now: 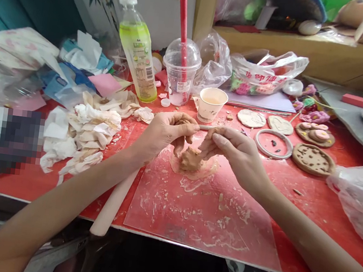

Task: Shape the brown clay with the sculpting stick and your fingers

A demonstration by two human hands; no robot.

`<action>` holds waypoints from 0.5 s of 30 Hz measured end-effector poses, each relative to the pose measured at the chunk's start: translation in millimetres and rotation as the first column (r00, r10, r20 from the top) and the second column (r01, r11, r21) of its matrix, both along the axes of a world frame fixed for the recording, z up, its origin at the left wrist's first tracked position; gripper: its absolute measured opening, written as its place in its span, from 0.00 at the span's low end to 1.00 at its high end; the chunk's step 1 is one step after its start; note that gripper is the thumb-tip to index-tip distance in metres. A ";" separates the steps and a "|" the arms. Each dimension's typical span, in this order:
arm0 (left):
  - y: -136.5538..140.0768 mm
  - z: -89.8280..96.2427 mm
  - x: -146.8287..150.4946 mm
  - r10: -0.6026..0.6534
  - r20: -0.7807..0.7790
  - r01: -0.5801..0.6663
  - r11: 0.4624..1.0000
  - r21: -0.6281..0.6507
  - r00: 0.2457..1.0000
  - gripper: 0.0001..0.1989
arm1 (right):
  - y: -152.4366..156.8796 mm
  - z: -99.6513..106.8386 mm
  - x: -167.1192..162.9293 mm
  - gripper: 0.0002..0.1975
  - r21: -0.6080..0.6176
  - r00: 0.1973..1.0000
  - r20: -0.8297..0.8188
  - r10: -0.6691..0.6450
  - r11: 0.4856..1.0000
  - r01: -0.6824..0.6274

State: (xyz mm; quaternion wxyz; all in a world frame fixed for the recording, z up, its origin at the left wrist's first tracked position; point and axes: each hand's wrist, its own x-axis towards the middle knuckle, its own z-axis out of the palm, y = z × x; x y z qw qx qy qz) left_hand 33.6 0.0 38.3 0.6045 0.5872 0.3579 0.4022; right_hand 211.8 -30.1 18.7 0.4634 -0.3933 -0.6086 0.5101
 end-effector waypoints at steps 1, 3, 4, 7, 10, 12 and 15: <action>-0.1 -0.1 0.1 -0.002 0.001 0.002 1.000 -0.009 1.000 0.07 | -0.3 -0.4 -0.4 0.10 -0.004 1.000 -0.009 0.017 1.000 -0.017; 0.2 -0.5 0.0 -0.017 0.007 0.018 0.999 -0.029 1.000 0.06 | -0.7 -1.6 -1.0 0.11 -0.005 0.999 -0.009 0.036 0.999 -0.036; 0.5 -0.8 -0.1 -0.032 0.014 0.032 0.999 -0.038 0.999 0.06 | -0.7 -2.4 -1.2 0.12 0.006 0.999 0.014 0.035 0.999 -0.035; 1.2 -2.1 -0.5 -0.083 0.042 0.086 0.994 -0.065 0.996 0.09 | -0.2 -3.9 -1.1 0.16 0.067 0.990 0.141 -0.012 0.998 0.003; 1.1 -3.0 -0.1 -0.106 0.054 0.111 0.989 -0.101 0.993 0.09 | 0.8 -3.6 -0.5 0.17 0.089 0.980 0.195 -0.048 0.996 0.031; 0.8 -3.1 0.7 -0.110 0.048 0.115 0.985 -0.125 0.993 0.09 | 1.5 -3.2 -0.3 0.14 0.081 0.985 0.168 -0.044 0.996 0.031; 1.1 -3.3 1.8 -0.107 0.034 0.111 0.983 -0.148 0.994 0.08 | 2.5 -3.6 -0.5 0.08 0.069 0.991 0.127 -0.035 0.997 0.026</action>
